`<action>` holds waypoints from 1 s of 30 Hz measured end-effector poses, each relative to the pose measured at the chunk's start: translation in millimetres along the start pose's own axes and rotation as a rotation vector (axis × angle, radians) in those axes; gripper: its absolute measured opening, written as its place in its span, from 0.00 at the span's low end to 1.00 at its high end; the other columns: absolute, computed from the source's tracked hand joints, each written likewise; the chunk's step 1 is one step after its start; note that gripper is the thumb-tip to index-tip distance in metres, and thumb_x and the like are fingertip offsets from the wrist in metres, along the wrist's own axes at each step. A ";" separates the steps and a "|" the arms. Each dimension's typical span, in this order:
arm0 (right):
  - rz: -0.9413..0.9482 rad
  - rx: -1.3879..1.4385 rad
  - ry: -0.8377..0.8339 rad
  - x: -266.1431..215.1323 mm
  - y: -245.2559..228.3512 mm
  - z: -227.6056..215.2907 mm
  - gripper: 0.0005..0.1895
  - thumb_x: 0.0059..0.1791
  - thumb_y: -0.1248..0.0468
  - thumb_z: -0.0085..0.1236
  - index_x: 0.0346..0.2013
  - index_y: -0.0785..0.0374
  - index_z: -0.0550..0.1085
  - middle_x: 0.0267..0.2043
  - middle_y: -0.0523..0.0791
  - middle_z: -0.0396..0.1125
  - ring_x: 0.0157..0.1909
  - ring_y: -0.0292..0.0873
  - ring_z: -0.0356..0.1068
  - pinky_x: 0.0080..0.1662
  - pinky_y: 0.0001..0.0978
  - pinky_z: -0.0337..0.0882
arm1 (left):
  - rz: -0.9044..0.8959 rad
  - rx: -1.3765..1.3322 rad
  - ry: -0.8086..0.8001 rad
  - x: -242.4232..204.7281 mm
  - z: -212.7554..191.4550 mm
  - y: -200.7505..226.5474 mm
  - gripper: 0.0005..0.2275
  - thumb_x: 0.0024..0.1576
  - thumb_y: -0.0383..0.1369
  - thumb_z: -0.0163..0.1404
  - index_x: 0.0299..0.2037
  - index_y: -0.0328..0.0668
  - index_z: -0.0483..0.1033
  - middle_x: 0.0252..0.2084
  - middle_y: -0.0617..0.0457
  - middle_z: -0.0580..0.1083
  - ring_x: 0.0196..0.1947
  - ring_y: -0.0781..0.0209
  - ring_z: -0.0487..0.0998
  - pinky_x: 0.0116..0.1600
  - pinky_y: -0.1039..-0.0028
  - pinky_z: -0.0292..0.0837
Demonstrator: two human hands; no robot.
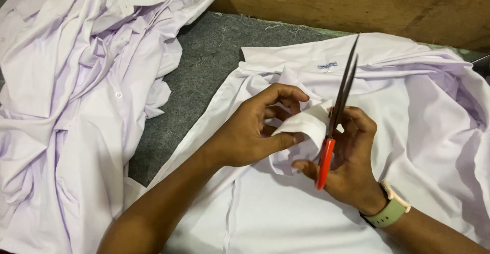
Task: Trimming loose threads from white shirts using scissors in a garment factory.
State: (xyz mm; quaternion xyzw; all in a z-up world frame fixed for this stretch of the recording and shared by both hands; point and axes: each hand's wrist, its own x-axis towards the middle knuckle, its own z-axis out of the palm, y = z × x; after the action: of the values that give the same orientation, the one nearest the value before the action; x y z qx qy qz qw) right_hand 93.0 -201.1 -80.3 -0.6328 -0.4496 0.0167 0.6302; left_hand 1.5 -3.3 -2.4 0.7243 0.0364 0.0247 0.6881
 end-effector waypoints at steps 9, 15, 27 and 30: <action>0.181 0.020 0.132 19.2 -8.8 -6.2 0.38 0.42 0.80 0.47 0.64 0.59 0.50 0.55 0.50 0.53 0.55 0.43 0.56 0.51 0.28 0.62 | 0.162 0.254 0.579 11.5 -102.7 -6.5 0.06 0.61 0.28 0.54 0.47 0.47 0.75 0.44 0.58 0.76 0.42 0.71 0.75 0.44 0.81 0.73; 0.297 0.001 0.219 27.4 0.4 -18.0 0.37 0.42 0.78 0.50 0.63 0.59 0.52 0.55 0.49 0.55 0.57 0.42 0.58 0.61 0.31 0.59 | -0.289 0.536 0.381 19.2 -122.3 -31.1 0.19 0.60 0.51 0.45 0.49 0.49 0.80 0.43 0.65 0.78 0.43 0.74 0.73 0.53 0.80 0.66; 0.319 0.097 0.256 22.8 16.1 -24.5 0.39 0.41 0.76 0.49 0.65 0.56 0.53 0.63 0.46 0.54 0.64 0.43 0.56 0.67 0.31 0.57 | -0.248 0.343 0.345 15.7 -105.7 -25.3 0.13 0.65 0.41 0.50 0.29 0.52 0.68 0.19 0.66 0.53 0.19 0.74 0.46 0.26 0.76 0.40; 0.338 0.076 0.234 24.8 9.9 -23.5 0.40 0.40 0.76 0.49 0.66 0.56 0.53 0.61 0.45 0.54 0.63 0.42 0.56 0.65 0.30 0.58 | -0.287 0.286 0.351 13.8 -102.7 -18.9 0.13 0.66 0.42 0.49 0.28 0.53 0.68 0.24 0.65 0.56 0.24 0.74 0.51 0.31 0.79 0.47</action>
State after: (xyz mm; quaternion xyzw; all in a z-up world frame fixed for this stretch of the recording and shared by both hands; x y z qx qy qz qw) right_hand 127.0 -202.9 -69.9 -0.6725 -0.2596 0.0655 0.6899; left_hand 6.1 101.0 -16.2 0.7861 0.2606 0.0468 0.5585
